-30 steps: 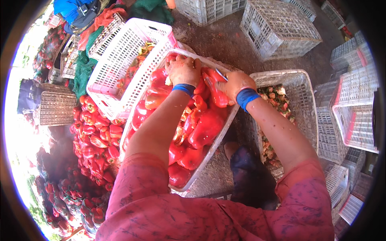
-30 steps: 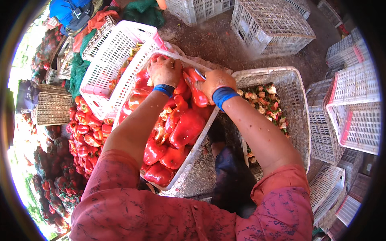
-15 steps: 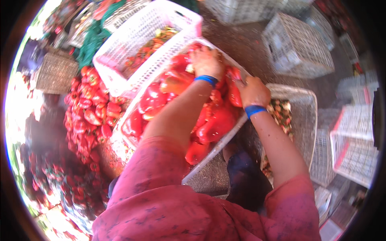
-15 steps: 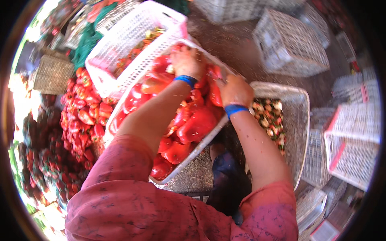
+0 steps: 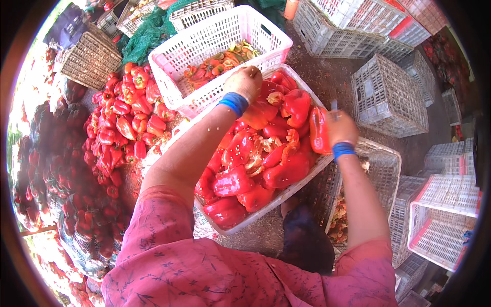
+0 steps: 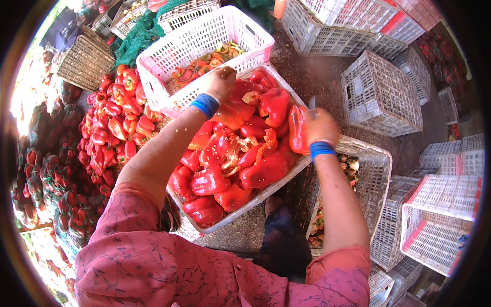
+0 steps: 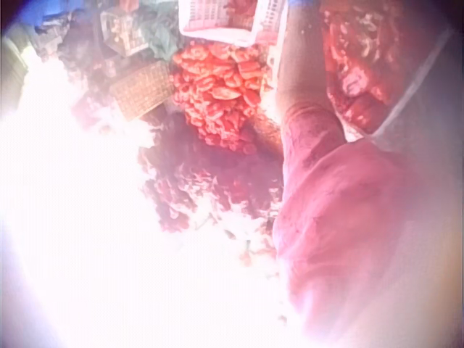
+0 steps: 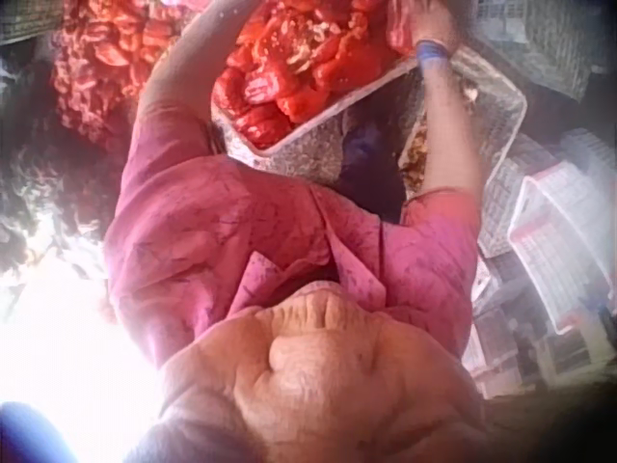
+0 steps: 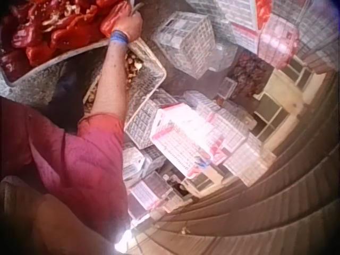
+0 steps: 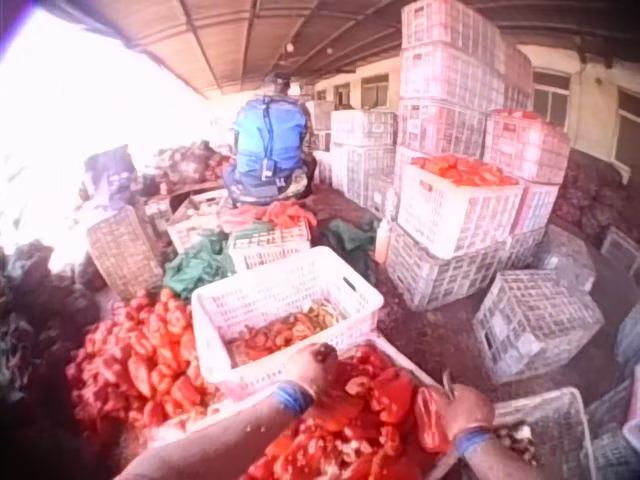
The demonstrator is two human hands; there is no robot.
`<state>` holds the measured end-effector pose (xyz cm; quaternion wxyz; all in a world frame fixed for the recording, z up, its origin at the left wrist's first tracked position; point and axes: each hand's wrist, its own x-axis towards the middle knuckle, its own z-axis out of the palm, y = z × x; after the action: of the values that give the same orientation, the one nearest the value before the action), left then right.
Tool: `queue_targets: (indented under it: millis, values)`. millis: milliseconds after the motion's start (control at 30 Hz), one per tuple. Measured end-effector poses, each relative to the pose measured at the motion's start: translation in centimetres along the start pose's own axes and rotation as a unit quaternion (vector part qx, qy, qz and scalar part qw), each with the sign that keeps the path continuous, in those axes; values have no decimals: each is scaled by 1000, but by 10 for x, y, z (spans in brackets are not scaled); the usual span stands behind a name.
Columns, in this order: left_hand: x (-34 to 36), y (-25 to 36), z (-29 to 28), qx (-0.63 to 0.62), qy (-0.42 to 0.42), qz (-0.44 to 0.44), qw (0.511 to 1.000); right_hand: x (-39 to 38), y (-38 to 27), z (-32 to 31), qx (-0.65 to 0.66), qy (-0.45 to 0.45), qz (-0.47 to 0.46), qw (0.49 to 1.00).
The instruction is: The person sorts red peppers by cutting off the stems with a knife and placing the cleaned peppers into a plastic crate.
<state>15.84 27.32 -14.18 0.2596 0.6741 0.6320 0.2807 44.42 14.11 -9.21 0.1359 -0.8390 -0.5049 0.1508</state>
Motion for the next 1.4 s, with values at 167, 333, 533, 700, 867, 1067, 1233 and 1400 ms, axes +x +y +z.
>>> queue_targets:
  millis: [167,333,533,700,867,1067,1233,1400]
  values:
    - [-59,29,-3,194,-61,197,959,-27,-2,23,-47,35,-97,994]
    - [-37,3,17,117,-79,198,970,-21,-8,28,-134,38,-105,985]
    - [-27,1,2,85,-132,177,972,-15,1,18,-116,25,-105,987]
    - [-37,-32,-14,-169,-85,40,981,-25,-7,2,-19,96,-142,985]
    - [-77,-37,-86,-195,11,-51,979,-80,-55,-8,113,-30,-176,977]
    - [-152,-58,-170,-209,106,-109,966,-90,-106,37,-82,-207,-229,948]
    - [-211,-109,-241,-213,182,-171,945,-76,-91,34,79,-219,-179,956]
    - [-320,-232,-308,-56,276,-176,943,-116,-30,-79,422,-148,43,893]
